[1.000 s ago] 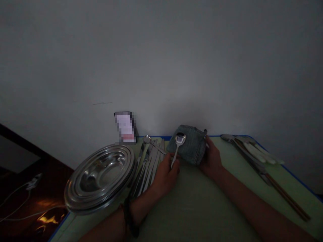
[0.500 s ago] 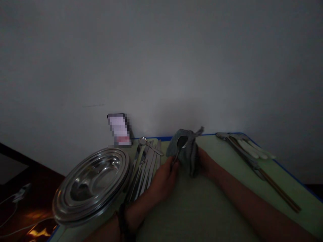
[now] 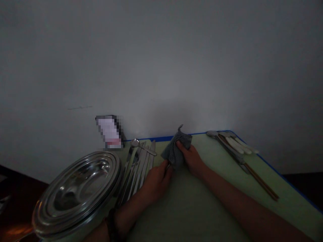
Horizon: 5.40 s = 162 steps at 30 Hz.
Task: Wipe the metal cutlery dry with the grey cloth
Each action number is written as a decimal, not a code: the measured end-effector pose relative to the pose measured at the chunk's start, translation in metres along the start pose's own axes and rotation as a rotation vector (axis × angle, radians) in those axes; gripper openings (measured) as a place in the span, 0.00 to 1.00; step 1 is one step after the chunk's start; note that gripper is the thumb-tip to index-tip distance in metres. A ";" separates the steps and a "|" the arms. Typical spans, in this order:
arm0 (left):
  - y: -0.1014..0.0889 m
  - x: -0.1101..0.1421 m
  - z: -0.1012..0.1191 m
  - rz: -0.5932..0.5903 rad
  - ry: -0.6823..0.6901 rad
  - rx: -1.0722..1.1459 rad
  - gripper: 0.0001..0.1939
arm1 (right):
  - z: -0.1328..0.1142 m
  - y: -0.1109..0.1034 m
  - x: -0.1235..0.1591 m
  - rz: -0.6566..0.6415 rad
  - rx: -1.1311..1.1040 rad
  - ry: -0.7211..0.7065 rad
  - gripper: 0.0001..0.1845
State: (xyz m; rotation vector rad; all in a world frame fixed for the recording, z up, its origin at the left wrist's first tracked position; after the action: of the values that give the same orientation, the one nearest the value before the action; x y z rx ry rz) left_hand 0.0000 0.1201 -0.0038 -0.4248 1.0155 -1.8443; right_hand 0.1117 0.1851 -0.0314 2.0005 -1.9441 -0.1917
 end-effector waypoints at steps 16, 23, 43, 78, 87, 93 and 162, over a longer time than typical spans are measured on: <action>-0.004 -0.005 -0.006 0.065 -0.022 0.144 0.16 | 0.006 0.005 -0.007 -0.075 -0.271 0.141 0.17; 0.003 0.000 0.001 -0.040 0.029 -0.052 0.14 | 0.002 -0.010 -0.011 0.055 -0.128 -0.083 0.16; 0.005 0.000 0.005 -0.075 0.040 -0.063 0.13 | 0.004 0.005 -0.008 -0.102 -0.213 0.045 0.16; 0.009 0.001 0.009 -0.115 0.066 -0.129 0.14 | 0.004 0.006 -0.008 -0.107 -0.232 0.054 0.15; 0.008 0.001 0.005 -0.099 0.020 -0.011 0.13 | 0.008 0.001 -0.007 -0.044 -0.243 0.187 0.10; 0.008 0.001 0.005 -0.108 0.015 -0.075 0.14 | 0.004 0.003 -0.007 -0.091 -0.186 0.107 0.12; 0.007 0.001 0.004 -0.117 0.017 -0.044 0.13 | -0.006 -0.016 -0.008 0.116 0.000 -0.115 0.21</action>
State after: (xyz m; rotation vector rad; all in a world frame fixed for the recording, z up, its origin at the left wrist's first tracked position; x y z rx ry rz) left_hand 0.0064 0.1159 -0.0074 -0.5051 1.0634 -1.9348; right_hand 0.1283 0.1936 -0.0326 1.9082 -2.1238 -0.2834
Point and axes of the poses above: each hand's wrist, its own x-axis away from the middle knuckle, its own y-axis out of the palm, z = x × y, the point moved 9 cm from there along -x, towards the middle knuckle, and after that the axes turned 10 degrees about y, right-handed, at the moved point
